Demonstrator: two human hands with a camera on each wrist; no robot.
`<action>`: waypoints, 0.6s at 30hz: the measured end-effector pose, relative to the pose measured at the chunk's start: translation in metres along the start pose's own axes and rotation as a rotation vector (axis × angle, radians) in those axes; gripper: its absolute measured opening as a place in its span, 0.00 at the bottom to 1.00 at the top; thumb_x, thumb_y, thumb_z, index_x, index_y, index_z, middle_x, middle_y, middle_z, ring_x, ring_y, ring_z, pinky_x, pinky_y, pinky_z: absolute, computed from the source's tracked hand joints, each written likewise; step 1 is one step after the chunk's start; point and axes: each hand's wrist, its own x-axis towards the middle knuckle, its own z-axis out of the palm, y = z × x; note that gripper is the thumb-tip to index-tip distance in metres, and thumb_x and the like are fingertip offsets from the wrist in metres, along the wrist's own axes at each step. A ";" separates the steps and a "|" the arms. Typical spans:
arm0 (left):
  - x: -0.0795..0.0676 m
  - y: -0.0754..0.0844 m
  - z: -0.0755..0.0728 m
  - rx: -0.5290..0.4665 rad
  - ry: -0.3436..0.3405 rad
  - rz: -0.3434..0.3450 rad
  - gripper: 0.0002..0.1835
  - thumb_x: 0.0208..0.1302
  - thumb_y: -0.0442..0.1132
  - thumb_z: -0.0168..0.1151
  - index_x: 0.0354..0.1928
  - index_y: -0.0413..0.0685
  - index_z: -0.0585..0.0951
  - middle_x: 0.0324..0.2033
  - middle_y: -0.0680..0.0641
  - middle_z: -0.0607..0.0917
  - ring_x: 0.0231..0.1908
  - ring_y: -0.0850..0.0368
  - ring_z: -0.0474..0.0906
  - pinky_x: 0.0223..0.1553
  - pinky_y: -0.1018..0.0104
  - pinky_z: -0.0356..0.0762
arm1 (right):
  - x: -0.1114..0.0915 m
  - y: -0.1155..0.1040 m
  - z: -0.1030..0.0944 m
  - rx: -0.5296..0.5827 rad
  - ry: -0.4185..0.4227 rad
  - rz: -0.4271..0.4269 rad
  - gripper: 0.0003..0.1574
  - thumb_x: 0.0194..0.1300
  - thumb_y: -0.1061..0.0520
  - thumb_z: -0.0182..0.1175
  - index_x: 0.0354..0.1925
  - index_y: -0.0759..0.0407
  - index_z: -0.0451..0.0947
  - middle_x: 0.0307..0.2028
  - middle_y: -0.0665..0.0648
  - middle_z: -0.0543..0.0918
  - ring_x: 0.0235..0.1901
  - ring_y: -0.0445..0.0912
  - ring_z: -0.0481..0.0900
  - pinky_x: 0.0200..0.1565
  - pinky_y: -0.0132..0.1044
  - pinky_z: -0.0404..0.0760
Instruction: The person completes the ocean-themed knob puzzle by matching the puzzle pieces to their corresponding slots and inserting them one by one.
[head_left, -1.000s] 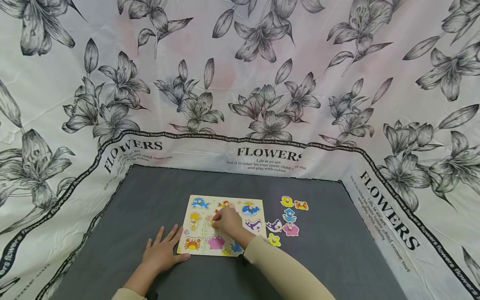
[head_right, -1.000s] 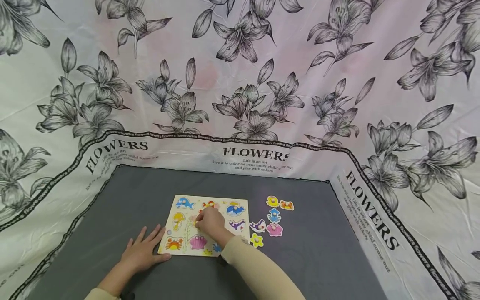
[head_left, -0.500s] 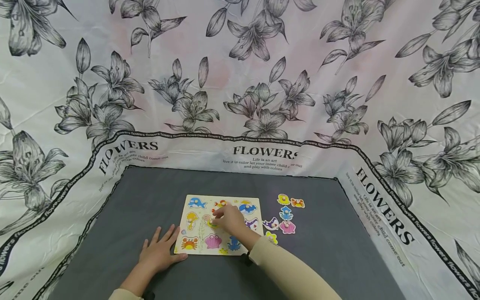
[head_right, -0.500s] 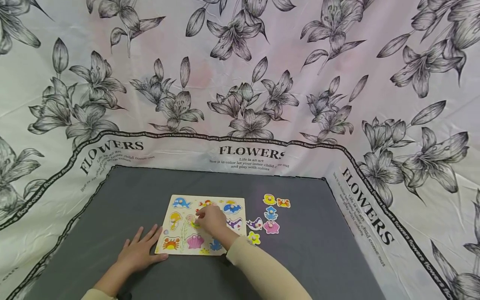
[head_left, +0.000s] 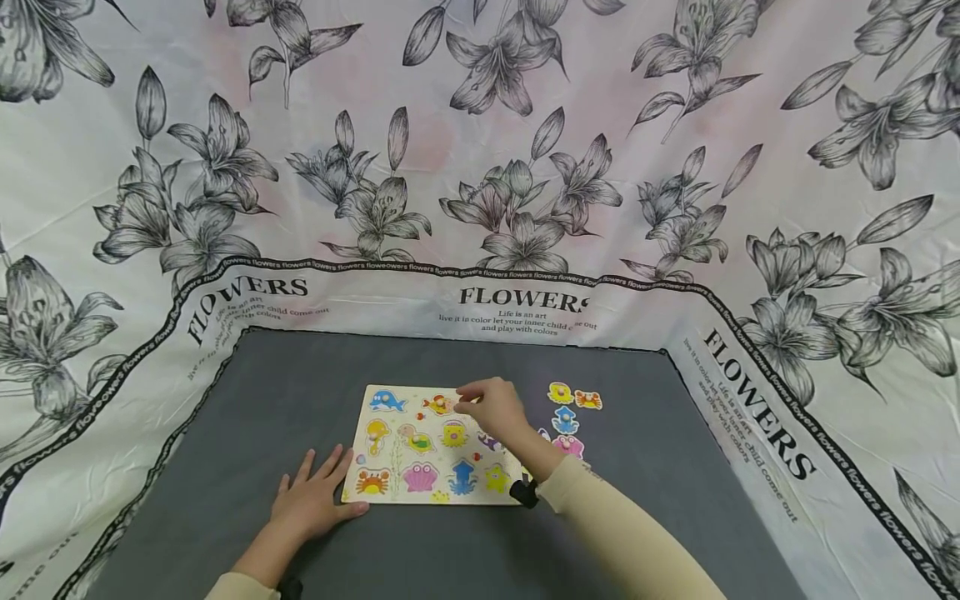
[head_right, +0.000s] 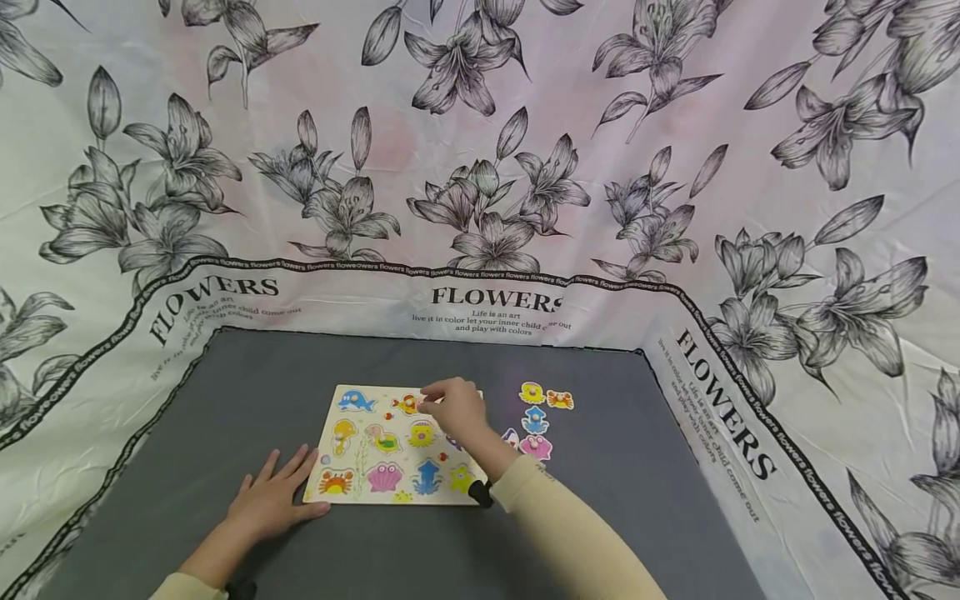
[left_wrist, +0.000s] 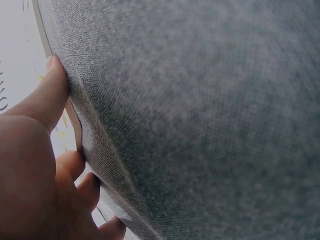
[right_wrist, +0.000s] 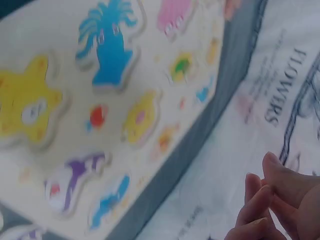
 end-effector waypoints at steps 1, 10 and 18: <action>0.000 0.000 0.000 -0.001 0.000 0.001 0.60 0.50 0.75 0.66 0.80 0.54 0.56 0.79 0.43 0.55 0.77 0.28 0.38 0.68 0.20 0.37 | -0.001 0.001 -0.005 0.012 0.013 -0.001 0.16 0.62 0.53 0.73 0.49 0.53 0.89 0.39 0.51 0.91 0.35 0.44 0.84 0.31 0.36 0.81; 0.001 0.000 -0.003 0.006 -0.001 0.005 0.60 0.51 0.75 0.66 0.80 0.54 0.56 0.79 0.43 0.54 0.77 0.28 0.37 0.68 0.20 0.37 | -0.006 0.017 -0.032 0.047 0.092 0.016 0.14 0.62 0.54 0.73 0.47 0.52 0.90 0.39 0.50 0.90 0.35 0.44 0.84 0.34 0.37 0.83; 0.000 0.001 -0.001 0.012 -0.005 0.001 0.60 0.51 0.75 0.65 0.80 0.54 0.56 0.79 0.43 0.54 0.77 0.28 0.38 0.68 0.20 0.37 | -0.009 0.028 -0.050 0.053 0.130 0.098 0.16 0.63 0.54 0.73 0.49 0.56 0.89 0.41 0.53 0.90 0.40 0.47 0.87 0.40 0.41 0.86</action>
